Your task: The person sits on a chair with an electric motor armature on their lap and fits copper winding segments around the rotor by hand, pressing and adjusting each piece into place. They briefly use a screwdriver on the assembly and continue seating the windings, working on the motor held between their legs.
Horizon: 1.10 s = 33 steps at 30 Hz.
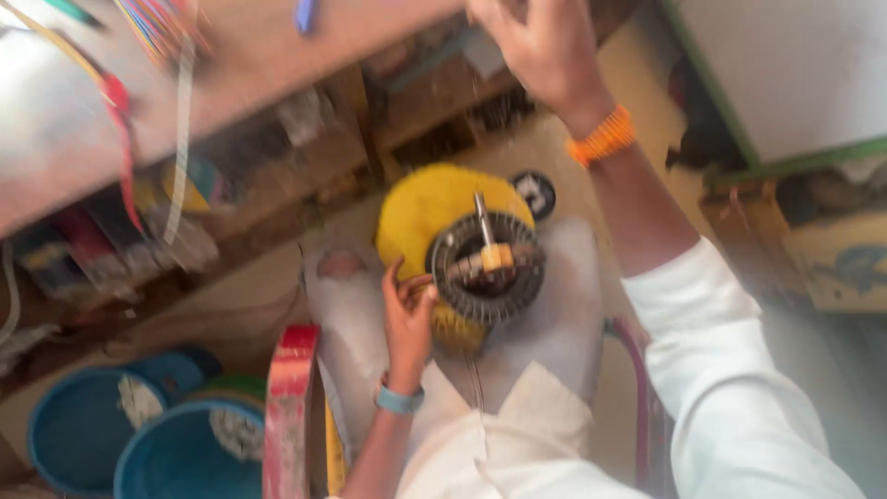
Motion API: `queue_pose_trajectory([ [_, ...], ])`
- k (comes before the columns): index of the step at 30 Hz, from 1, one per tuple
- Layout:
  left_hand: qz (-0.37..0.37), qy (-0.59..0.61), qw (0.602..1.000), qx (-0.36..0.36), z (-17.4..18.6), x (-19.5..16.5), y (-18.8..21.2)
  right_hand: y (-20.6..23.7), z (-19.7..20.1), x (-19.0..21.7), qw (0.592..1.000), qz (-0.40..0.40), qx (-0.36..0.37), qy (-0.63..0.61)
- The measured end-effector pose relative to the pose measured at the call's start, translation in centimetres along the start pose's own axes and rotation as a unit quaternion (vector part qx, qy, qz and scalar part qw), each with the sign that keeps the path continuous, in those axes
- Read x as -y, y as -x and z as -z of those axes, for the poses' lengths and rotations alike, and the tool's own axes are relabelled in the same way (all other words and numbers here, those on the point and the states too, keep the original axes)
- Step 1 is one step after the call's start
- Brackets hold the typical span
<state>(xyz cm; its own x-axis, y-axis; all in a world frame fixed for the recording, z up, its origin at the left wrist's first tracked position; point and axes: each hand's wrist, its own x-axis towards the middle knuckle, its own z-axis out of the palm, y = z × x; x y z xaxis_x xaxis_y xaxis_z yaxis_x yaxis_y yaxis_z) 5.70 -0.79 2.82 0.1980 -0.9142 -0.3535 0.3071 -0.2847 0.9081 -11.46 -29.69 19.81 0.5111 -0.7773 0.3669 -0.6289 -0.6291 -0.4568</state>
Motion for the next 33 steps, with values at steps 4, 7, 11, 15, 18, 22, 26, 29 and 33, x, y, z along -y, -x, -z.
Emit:
queue_pose_trajectory([
  [4, 0.11, 0.019, 0.99, 0.086, 1.1, 2.0, 0.9, 15.5, 0.9, 2.2, 0.946, -0.17, 0.051, -0.271],
  [7, 0.107, 0.01, 0.992, 0.064, 0.2, 2.0, 1.0, 23.2, 0.1, 3.7, 0.905, -0.297, 0.008, -0.304],
  [11, 0.086, 0.001, 0.996, 0.014, -2.0, 1.9, 1.7, 27.5, -0.6, 2.9, 0.9, -0.285, 0.002, -0.331],
  [15, 0.044, -0.03, 0.999, -0.001, -2.7, 1.5, 1.6, 27.8, -2.6, 2.5, 0.886, -0.241, 0.044, -0.394],
  [18, 0.045, -0.104, 0.993, 0.02, -2.2, 0.3, -0.7, 29.2, -4.1, 4.8, 0.915, -0.308, 0.019, -0.258],
  [22, -0.059, -0.14, 0.975, 0.162, -2.5, -2.8, -5.9, 31.8, -4.5, 7.9, 0.854, -0.325, -0.026, -0.405],
  [26, -0.106, -0.254, 0.91, 0.311, -4.3, -7.0, -9.1, 32.8, -4.6, 9.6, 0.863, -0.347, -0.052, -0.364],
  [29, -0.051, -0.331, 0.914, 0.227, -4.9, -8.8, -9.8, 32.7, -4.8, 10.0, 0.894, -0.352, -0.055, -0.272],
  [33, -0.2, -0.134, 0.968, 0.073, -2.9, -8.2, -7.5, 32.3, -6.0, 10.2, 0.923, -0.318, -0.063, -0.21],
])
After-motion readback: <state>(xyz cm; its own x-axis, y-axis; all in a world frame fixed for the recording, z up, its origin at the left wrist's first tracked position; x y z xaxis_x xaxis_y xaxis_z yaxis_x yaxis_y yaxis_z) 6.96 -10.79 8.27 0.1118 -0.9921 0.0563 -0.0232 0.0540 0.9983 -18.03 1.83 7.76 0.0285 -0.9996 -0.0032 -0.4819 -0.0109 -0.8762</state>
